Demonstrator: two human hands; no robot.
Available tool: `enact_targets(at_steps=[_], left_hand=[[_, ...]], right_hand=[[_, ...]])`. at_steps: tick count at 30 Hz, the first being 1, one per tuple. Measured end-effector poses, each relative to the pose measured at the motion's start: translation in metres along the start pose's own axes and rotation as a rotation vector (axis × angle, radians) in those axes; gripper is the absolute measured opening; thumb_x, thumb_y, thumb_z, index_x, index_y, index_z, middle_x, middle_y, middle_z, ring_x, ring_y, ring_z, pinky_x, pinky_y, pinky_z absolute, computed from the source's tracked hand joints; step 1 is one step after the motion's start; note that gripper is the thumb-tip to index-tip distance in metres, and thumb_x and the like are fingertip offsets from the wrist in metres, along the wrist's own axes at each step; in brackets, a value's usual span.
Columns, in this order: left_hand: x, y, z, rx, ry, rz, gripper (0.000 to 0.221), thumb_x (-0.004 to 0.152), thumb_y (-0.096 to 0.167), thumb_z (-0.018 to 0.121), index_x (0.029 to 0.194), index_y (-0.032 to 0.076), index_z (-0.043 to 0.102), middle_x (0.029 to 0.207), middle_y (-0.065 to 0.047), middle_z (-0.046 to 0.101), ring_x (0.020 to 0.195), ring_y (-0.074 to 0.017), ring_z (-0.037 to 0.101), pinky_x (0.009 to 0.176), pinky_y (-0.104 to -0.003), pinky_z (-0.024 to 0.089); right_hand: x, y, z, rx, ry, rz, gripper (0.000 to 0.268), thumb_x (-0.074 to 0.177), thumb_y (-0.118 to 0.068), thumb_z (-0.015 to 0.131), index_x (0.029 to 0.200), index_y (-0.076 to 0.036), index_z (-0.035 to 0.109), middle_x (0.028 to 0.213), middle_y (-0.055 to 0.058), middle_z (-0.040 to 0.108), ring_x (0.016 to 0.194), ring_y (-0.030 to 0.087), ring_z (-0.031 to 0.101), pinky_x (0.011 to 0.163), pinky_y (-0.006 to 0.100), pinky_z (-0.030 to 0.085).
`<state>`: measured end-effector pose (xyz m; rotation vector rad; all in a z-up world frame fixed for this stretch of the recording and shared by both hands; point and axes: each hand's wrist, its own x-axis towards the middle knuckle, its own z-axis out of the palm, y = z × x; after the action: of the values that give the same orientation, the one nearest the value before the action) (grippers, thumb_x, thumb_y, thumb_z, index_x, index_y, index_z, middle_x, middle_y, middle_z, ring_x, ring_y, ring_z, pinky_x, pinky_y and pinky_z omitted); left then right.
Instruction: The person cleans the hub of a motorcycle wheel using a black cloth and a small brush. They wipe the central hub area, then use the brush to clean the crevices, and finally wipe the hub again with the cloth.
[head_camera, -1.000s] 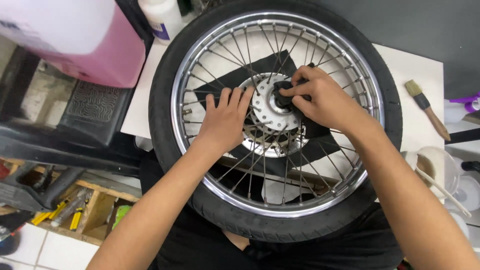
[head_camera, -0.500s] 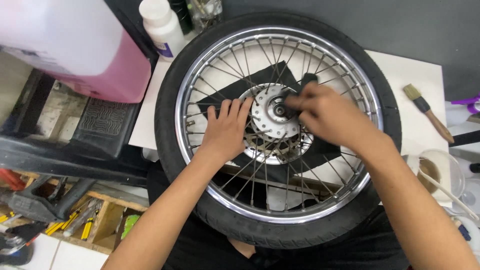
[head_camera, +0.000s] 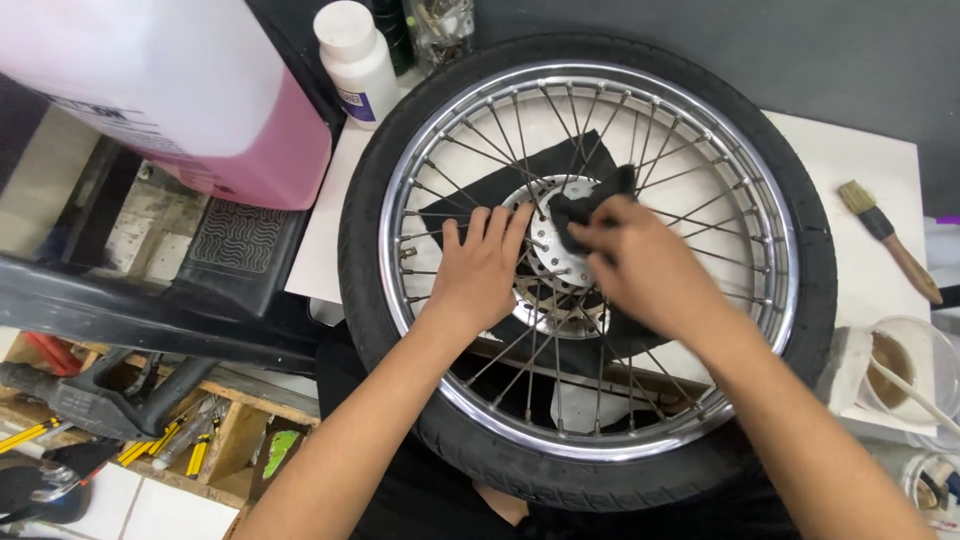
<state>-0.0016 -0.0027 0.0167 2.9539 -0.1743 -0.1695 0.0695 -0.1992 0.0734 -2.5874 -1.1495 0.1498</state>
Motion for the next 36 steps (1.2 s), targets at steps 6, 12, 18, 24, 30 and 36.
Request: enact_targets(at_steps=[6, 12, 18, 24, 30, 36], left_hand=[[-0.001, 0.000, -0.003, 0.007, -0.011, -0.008, 0.090, 0.086, 0.003, 0.063, 0.162, 0.004, 0.016, 0.145, -0.022, 0.042, 0.134, -0.0386, 0.033, 0.105, -0.060, 0.023], [-0.002, 0.000, 0.000, 0.016, 0.018, -0.002, 0.088, 0.086, 0.003, 0.062, 0.162, 0.005, 0.017, 0.141, -0.020, 0.045, 0.131, -0.0368, 0.036, 0.103, -0.059, 0.025], [-0.001, -0.001, 0.002, 0.014, -0.011, -0.010, 0.094, 0.083, 0.003, 0.065, 0.163, 0.005, 0.015, 0.144, -0.021, 0.043, 0.132, -0.0370, 0.034, 0.103, -0.059, 0.024], [-0.001, -0.001, 0.000, -0.005, 0.009, -0.006, 0.091, 0.085, 0.004, 0.064, 0.162, 0.005, 0.017, 0.143, -0.020, 0.043, 0.132, -0.0366, 0.034, 0.103, -0.058, 0.024], [0.013, -0.008, 0.022, 0.181, 0.015, -0.027, 0.099, 0.079, 0.020, 0.063, 0.163, 0.013, 0.012, 0.151, -0.011, 0.035, 0.135, -0.0332, 0.033, 0.103, -0.056, 0.033], [0.013, -0.007, 0.022, 0.210, 0.003, -0.036, 0.101, 0.079, 0.028, 0.067, 0.163, 0.014, 0.012, 0.152, -0.010, 0.034, 0.135, -0.0318, 0.033, 0.103, -0.057, 0.033]], right_hand=[[0.010, 0.027, 0.024, -0.165, 0.133, -0.084, 0.023, 0.086, -0.012, 0.063, 0.099, -0.005, 0.080, 0.108, 0.016, 0.064, 0.098, 0.039, 0.065, 0.087, 0.045, 0.054], [-0.004, 0.020, 0.011, -0.220, 0.017, -0.078, 0.029, 0.081, -0.015, 0.071, 0.109, -0.013, 0.081, 0.110, 0.011, 0.067, 0.100, 0.034, 0.067, 0.091, 0.040, 0.054], [0.005, 0.012, -0.001, -0.255, -0.007, -0.052, 0.025, 0.085, -0.017, 0.070, 0.107, -0.017, 0.083, 0.108, 0.008, 0.068, 0.101, 0.030, 0.069, 0.092, 0.035, 0.055], [0.023, 0.017, -0.034, -0.204, -0.216, -0.035, 0.021, 0.083, -0.022, 0.067, 0.093, -0.014, 0.084, 0.093, 0.011, 0.073, 0.091, 0.036, 0.074, 0.083, 0.040, 0.061], [0.019, 0.001, -0.060, -0.140, -0.290, 0.150, 0.039, 0.095, -0.010, 0.060, 0.132, -0.019, 0.070, 0.118, 0.014, 0.070, 0.054, 0.015, 0.066, 0.070, 0.032, 0.071], [-0.008, 0.022, -0.067, -0.095, -0.432, 0.182, 0.039, 0.096, -0.019, 0.058, 0.133, -0.026, 0.068, 0.117, 0.001, 0.068, 0.038, 0.011, 0.052, 0.046, 0.026, 0.067]])
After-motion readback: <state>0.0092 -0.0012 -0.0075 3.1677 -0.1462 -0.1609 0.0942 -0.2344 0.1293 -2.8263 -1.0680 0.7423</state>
